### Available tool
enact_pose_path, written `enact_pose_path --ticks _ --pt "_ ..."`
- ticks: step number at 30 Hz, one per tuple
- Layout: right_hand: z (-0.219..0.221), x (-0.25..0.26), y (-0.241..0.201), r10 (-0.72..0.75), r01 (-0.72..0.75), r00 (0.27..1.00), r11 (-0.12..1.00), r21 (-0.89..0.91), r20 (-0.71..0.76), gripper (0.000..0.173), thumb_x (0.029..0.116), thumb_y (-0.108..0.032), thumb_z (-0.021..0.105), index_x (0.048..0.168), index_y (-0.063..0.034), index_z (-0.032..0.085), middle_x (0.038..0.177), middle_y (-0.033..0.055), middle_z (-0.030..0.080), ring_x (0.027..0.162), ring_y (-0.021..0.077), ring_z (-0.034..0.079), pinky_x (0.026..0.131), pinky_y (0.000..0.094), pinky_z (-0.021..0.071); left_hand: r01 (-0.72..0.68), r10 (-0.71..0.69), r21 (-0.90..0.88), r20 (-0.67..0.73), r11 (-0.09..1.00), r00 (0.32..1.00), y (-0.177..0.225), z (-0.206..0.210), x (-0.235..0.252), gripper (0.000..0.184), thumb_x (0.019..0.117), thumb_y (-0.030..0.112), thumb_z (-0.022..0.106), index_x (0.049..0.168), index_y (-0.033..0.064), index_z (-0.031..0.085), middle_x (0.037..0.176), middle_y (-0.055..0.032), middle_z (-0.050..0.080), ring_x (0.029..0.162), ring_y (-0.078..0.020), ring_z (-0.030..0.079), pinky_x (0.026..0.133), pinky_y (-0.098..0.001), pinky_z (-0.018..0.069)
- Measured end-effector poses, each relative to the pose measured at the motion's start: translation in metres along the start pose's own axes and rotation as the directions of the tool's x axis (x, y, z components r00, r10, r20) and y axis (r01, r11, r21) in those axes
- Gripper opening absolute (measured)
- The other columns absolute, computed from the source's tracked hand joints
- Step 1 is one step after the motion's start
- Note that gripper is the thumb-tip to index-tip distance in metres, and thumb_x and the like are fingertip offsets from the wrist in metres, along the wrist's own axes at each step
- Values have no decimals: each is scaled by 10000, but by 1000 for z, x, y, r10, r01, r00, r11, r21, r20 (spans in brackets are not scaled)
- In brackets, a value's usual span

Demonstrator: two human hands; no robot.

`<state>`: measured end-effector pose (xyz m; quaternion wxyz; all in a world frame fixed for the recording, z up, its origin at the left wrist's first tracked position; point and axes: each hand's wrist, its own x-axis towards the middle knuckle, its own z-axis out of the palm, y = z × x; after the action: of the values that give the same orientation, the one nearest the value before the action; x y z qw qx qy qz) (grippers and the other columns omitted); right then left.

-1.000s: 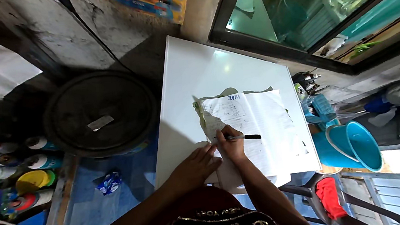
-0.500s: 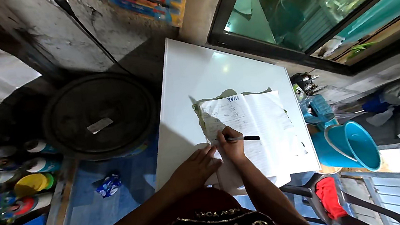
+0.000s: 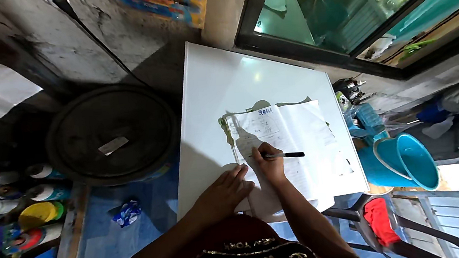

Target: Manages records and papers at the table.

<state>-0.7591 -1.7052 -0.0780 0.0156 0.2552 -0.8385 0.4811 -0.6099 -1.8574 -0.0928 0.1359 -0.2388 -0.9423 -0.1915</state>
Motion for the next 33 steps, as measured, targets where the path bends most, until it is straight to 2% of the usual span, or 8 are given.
enact_pose_path --ticks 4,7,11,20,24,28,33 --pt "-1 0 0 -21 21 1000 999 -38 10 254 887 -126 674 660 -43 594 562 -40 521 505 -9 474 511 188 415 26 -25 -28 20 999 999 2 -2 2 431 1005 98 543 1430 159 576 1527 -242 481 1429 -395 460 1136 -488 417" --pt "-1 -1 -1 -9 9 1000 1000 -12 -19 246 881 -99 663 657 -46 576 563 -54 504 505 -26 459 510 169 403 26 -25 -29 21 999 999 2 -2 2 432 997 126 571 1428 157 579 1528 -250 476 1433 -400 455 1135 -491 417" --pt "-4 0 -5 68 -65 997 991 120 -20 246 895 -51 652 673 -87 553 568 -96 502 507 -61 466 511 130 415 18 -17 -12 36 1000 999 2 -4 2 453 992 157 598 1443 157 564 1535 -254 465 1442 -393 445 1139 -483 412" --pt "-3 1 -5 74 -66 996 989 133 -54 257 900 -45 653 671 -92 546 564 -99 499 502 -60 462 511 128 413 10 -10 -7 28 1000 1000 1 -3 2 506 953 229 668 1441 151 562 1534 -257 466 1435 -396 453 1137 -479 415" --pt "-4 -4 -5 74 -18 984 947 320 -165 234 878 30 601 690 -101 557 597 -111 550 527 -56 514 525 125 460 14 -14 -4 42 1000 999 1 -5 1 546 925 250 703 1443 150 565 1543 -260 452 1442 -393 445 1140 -472 411" --pt "-7 1 -8 194 -31 945 855 517 -264 319 892 69 559 657 -145 542 579 -93 578 510 -11 546 513 158 488 20 -20 -9 41 1000 999 1 -3 1 479 972 211 635 1444 166 566 1550 -255 446 1451 -391 433 1151 -471 399" --pt "-6 2 -8 217 -59 943 855 515 -252 324 903 62 557 654 -144 533 573 -87 583 505 -9 550 509 158 484 16 -16 -4 19 1000 1000 1 -1 2 452 972 173 625 1422 163 584 1534 -253 466 1432 -397 457 1136 -479 418"
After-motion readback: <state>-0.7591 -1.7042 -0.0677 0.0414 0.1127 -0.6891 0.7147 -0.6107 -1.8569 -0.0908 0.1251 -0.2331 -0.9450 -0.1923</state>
